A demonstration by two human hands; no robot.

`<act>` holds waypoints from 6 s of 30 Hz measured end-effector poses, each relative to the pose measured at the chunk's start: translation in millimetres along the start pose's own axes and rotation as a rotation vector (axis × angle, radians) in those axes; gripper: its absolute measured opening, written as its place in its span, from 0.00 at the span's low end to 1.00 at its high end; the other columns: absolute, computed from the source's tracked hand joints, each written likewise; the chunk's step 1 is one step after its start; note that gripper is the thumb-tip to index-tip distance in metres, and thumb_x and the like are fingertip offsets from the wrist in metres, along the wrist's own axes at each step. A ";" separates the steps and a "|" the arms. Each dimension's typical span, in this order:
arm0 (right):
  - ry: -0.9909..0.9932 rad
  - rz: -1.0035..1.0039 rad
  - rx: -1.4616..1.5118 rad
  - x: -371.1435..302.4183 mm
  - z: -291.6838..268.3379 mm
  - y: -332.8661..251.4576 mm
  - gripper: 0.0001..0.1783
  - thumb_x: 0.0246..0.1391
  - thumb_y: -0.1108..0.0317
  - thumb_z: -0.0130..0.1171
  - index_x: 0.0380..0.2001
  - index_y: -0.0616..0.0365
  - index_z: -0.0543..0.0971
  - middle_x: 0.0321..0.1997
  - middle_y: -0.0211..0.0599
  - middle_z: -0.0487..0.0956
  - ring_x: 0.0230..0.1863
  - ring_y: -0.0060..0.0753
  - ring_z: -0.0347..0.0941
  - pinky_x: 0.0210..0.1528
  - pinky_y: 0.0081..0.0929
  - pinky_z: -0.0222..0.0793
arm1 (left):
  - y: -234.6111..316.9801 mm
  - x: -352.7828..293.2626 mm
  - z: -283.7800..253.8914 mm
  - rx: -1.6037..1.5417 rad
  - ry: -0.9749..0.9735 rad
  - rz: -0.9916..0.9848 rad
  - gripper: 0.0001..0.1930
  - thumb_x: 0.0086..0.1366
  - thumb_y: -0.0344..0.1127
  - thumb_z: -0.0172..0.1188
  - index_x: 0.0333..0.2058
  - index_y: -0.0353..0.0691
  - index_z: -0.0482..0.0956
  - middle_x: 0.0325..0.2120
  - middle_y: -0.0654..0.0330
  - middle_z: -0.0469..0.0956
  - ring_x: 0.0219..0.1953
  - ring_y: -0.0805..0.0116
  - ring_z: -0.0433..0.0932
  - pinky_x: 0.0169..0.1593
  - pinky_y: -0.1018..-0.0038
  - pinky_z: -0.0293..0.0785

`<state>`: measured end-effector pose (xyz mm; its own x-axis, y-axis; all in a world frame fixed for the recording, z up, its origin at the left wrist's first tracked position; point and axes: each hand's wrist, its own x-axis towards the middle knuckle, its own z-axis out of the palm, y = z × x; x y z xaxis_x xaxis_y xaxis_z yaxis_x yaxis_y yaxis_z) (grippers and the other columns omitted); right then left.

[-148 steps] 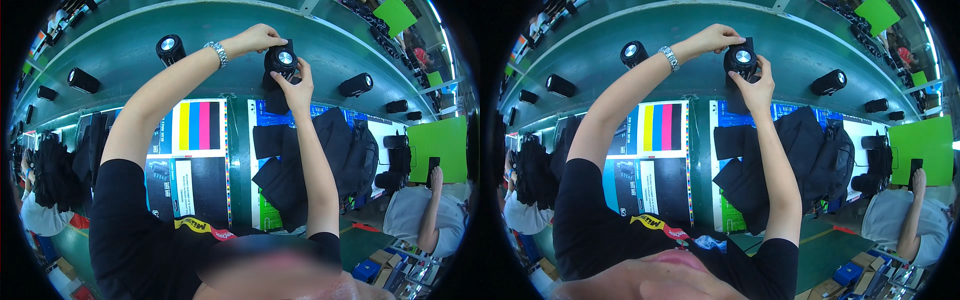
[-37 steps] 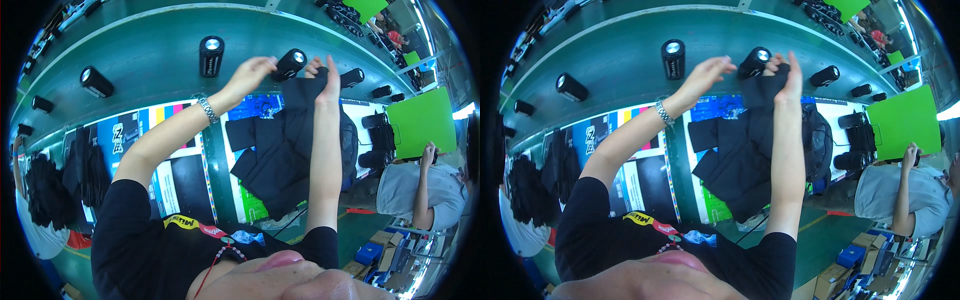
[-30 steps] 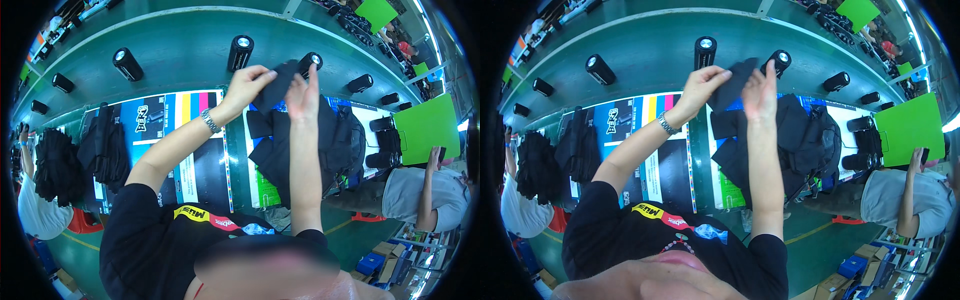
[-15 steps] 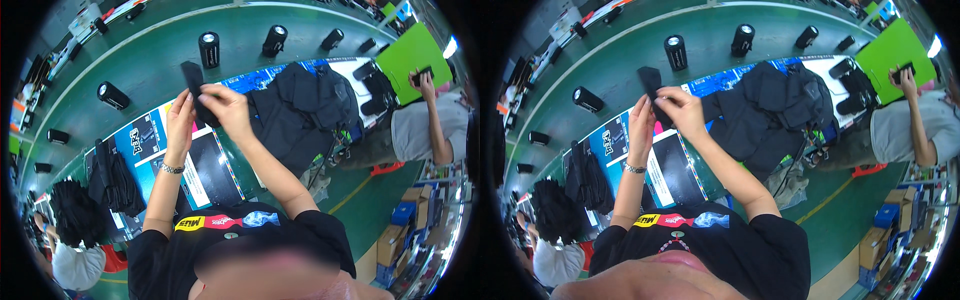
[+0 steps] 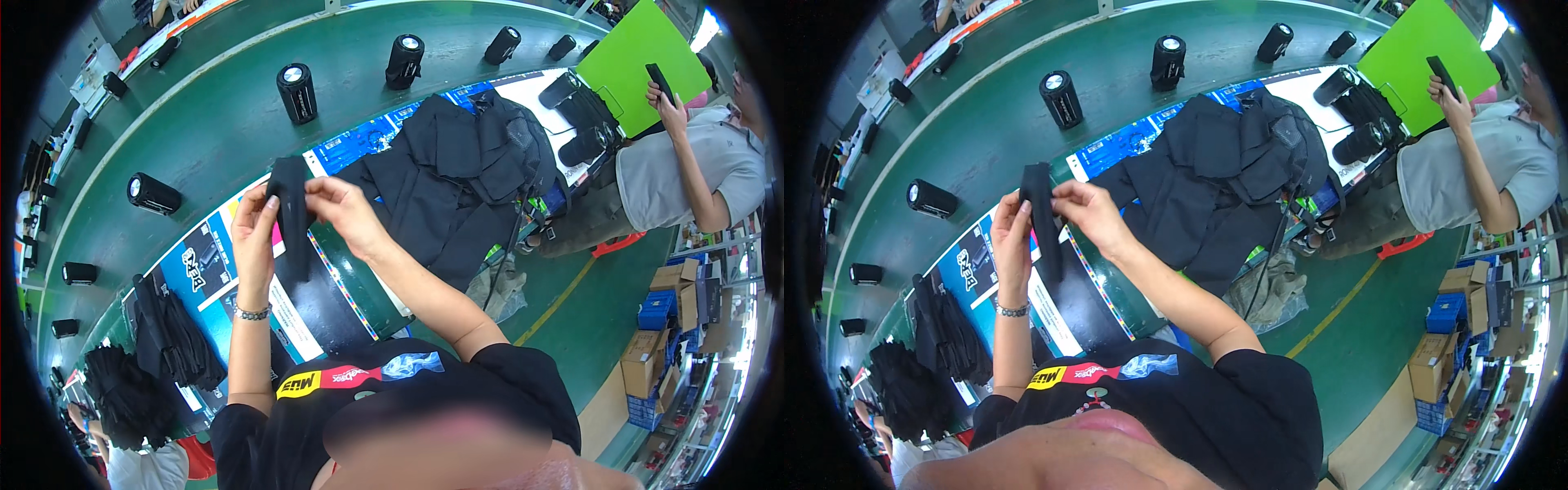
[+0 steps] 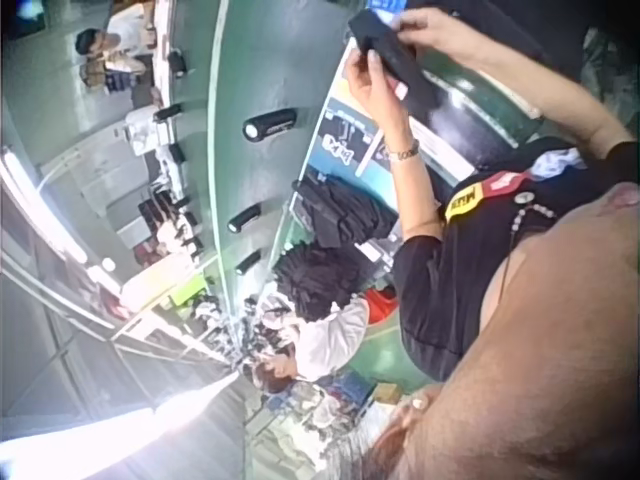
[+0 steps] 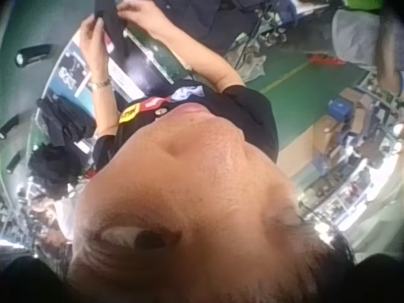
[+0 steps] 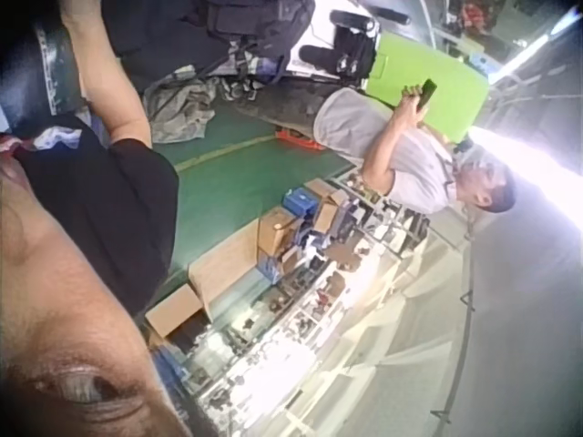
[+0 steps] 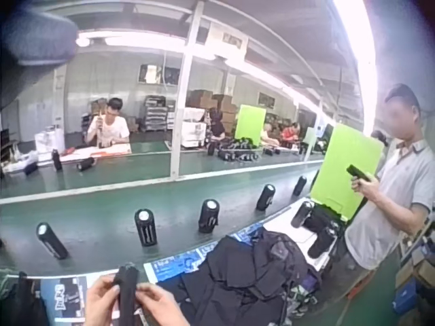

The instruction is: The person picks up small cylindrical electronic components and inserts them into black fabric sleeves one by one. They handle the sleeves and components by hand, placing the assembled items into a stack on the workbench.

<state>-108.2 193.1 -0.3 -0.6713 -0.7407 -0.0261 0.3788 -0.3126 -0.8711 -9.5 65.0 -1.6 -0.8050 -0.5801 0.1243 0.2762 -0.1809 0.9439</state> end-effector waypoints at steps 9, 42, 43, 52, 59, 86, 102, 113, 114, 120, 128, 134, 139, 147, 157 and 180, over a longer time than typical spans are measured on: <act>-0.203 -0.034 -0.101 37.1 -28.4 -47.2 0.09 0.52 0.76 0.60 0.38 0.61 0.77 0.34 0.28 0.77 0.37 0.18 0.72 0.43 0.18 0.68 | -0.4 30.8 2.4 -0.163 -0.136 -0.562 0.17 0.67 0.38 0.54 0.51 0.36 0.72 0.43 0.62 0.77 0.44 0.72 0.77 0.48 0.74 0.74; 0.438 0.170 -0.552 280.0 -106.5 -50.8 0.08 0.45 0.70 0.62 0.20 0.66 0.78 0.15 0.37 0.76 0.13 0.24 0.70 0.14 0.22 0.65 | -62.3 314.7 19.9 0.202 0.007 -0.491 0.15 0.62 0.47 0.58 0.33 0.40 0.77 0.31 0.61 0.80 0.33 0.69 0.77 0.43 0.70 0.74; 0.461 0.174 -0.551 275.1 -106.4 -52.1 0.09 0.45 0.71 0.63 0.20 0.66 0.78 0.15 0.36 0.75 0.13 0.24 0.70 0.13 0.21 0.64 | -66.0 313.3 31.4 0.201 -0.012 -0.500 0.15 0.62 0.47 0.58 0.33 0.40 0.77 0.31 0.61 0.80 0.33 0.69 0.77 0.43 0.70 0.74; 0.433 0.026 -0.672 264.4 -126.5 -53.1 0.12 0.49 0.67 0.63 0.20 0.66 0.78 0.15 0.39 0.77 0.13 0.24 0.74 0.16 0.23 0.73 | -116.9 311.4 45.7 -0.029 0.001 -0.356 0.11 0.65 0.37 0.48 0.34 0.40 0.79 0.32 0.62 0.80 0.34 0.71 0.77 0.40 0.72 0.71; 0.386 0.026 -1.324 262.2 -141.3 -48.2 0.11 0.54 0.70 0.53 0.26 0.67 0.80 0.19 0.41 0.79 0.18 0.28 0.79 0.21 0.23 0.76 | -163.0 335.1 25.8 1.372 -0.174 0.068 0.18 0.65 0.44 0.51 0.47 0.41 0.78 0.49 0.59 0.76 0.52 0.65 0.71 0.51 0.59 0.67; 0.283 -0.427 -0.514 191.2 -61.9 -53.7 0.33 0.41 0.60 0.72 0.48 0.62 0.71 0.49 0.49 0.72 0.50 0.42 0.71 0.49 0.40 0.71 | -63.2 222.1 18.8 -0.312 0.372 -0.042 0.16 0.70 0.41 0.47 0.48 0.38 0.72 0.44 0.54 0.78 0.48 0.65 0.75 0.53 0.70 0.68; 0.324 -0.355 -1.073 217.5 -85.7 -53.3 0.60 0.31 0.40 0.73 0.57 0.78 0.60 0.49 0.64 0.74 0.52 0.51 0.73 0.54 0.34 0.67 | -34.3 316.5 37.4 0.972 -0.349 -0.087 0.13 0.61 0.39 0.58 0.37 0.35 0.82 0.25 0.60 0.79 0.24 0.73 0.73 0.30 0.76 0.72; 0.318 -0.204 -1.150 264.6 -105.3 -64.7 0.44 0.33 0.35 0.68 0.36 0.70 0.75 0.36 0.48 0.80 0.39 0.37 0.78 0.41 0.30 0.72 | 16.2 324.6 93.5 1.231 -0.519 0.644 0.17 0.61 0.44 0.60 0.28 0.33 0.80 0.18 0.51 0.76 0.20 0.64 0.74 0.27 0.69 0.70; 0.276 -0.214 -1.141 265.1 -109.2 -68.2 0.42 0.33 0.34 0.66 0.35 0.68 0.76 0.33 0.44 0.81 0.38 0.39 0.79 0.41 0.30 0.72 | 15.2 318.0 95.1 1.249 -0.531 0.638 0.17 0.61 0.44 0.60 0.28 0.33 0.80 0.18 0.51 0.76 0.20 0.64 0.74 0.27 0.69 0.70; -0.116 -0.080 -0.975 261.1 -133.0 -73.3 0.42 0.47 0.37 0.59 0.54 0.61 0.67 0.49 0.42 0.74 0.52 0.30 0.69 0.54 0.27 0.62 | -12.2 293.4 77.6 1.065 -0.343 0.754 0.16 0.62 0.46 0.60 0.35 0.37 0.82 0.25 0.57 0.78 0.24 0.68 0.73 0.31 0.73 0.71; 0.190 -0.096 -0.314 276.3 -173.8 -106.2 0.53 0.55 0.27 0.36 0.60 0.73 0.58 0.63 0.57 0.62 0.67 0.47 0.54 0.67 0.44 0.47 | -57.0 317.9 73.6 -0.215 0.148 -0.074 0.30 0.68 0.56 0.47 0.53 0.30 0.67 0.45 0.51 0.76 0.43 0.62 0.77 0.46 0.72 0.73; 0.162 -0.044 -0.039 328.0 -171.4 -66.6 0.39 0.59 0.36 0.42 0.42 0.68 0.75 0.38 0.43 0.79 0.38 0.35 0.76 0.43 0.28 0.71 | -97.4 309.0 139.9 -0.140 0.060 0.100 0.33 0.70 0.59 0.37 0.40 0.30 0.78 0.35 0.55 0.80 0.38 0.70 0.76 0.46 0.77 0.70; 0.293 -0.234 0.059 316.5 -201.2 -13.4 0.20 0.58 0.54 0.52 0.34 0.64 0.80 0.32 0.34 0.80 0.30 0.28 0.76 0.33 0.25 0.72 | -146.1 306.3 135.0 -0.110 0.085 0.129 0.35 0.71 0.56 0.33 0.31 0.28 0.80 0.28 0.54 0.80 0.32 0.71 0.76 0.41 0.75 0.70; 0.368 -0.036 0.043 351.2 -215.6 6.3 0.20 0.55 0.62 0.43 0.44 0.65 0.75 0.38 0.46 0.79 0.35 0.46 0.76 0.38 0.44 0.72 | -134.1 282.1 87.7 0.507 0.334 0.177 0.19 0.68 0.41 0.43 0.35 0.30 0.77 0.36 0.43 0.78 0.41 0.48 0.77 0.47 0.62 0.70; 0.721 -0.239 -0.570 307.3 -311.2 -81.6 0.15 0.62 0.61 0.47 0.36 0.62 0.76 0.34 0.39 0.81 0.35 0.35 0.78 0.39 0.30 0.74 | 30.8 -8.2 -103.7 1.038 0.522 0.461 0.14 0.59 0.32 0.60 0.44 0.37 0.75 0.37 0.54 0.77 0.40 0.60 0.76 0.46 0.68 0.72; -0.431 0.155 -0.011 40.2 104.6 36.3 0.14 0.61 0.71 0.52 0.48 0.62 0.76 0.43 0.30 0.79 0.43 0.18 0.73 0.44 0.22 0.69 | 58.3 -44.0 -81.9 -0.193 0.326 -0.071 0.16 0.69 0.40 0.52 0.46 0.33 0.76 0.40 0.61 0.79 0.42 0.76 0.77 0.47 0.79 0.72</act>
<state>-54.9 89.8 18.4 -0.2798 -0.9588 0.0479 0.4453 -0.1739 -0.8783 85.0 14.9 23.0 -0.6251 -0.7772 -0.0721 0.3447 -0.3577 0.8679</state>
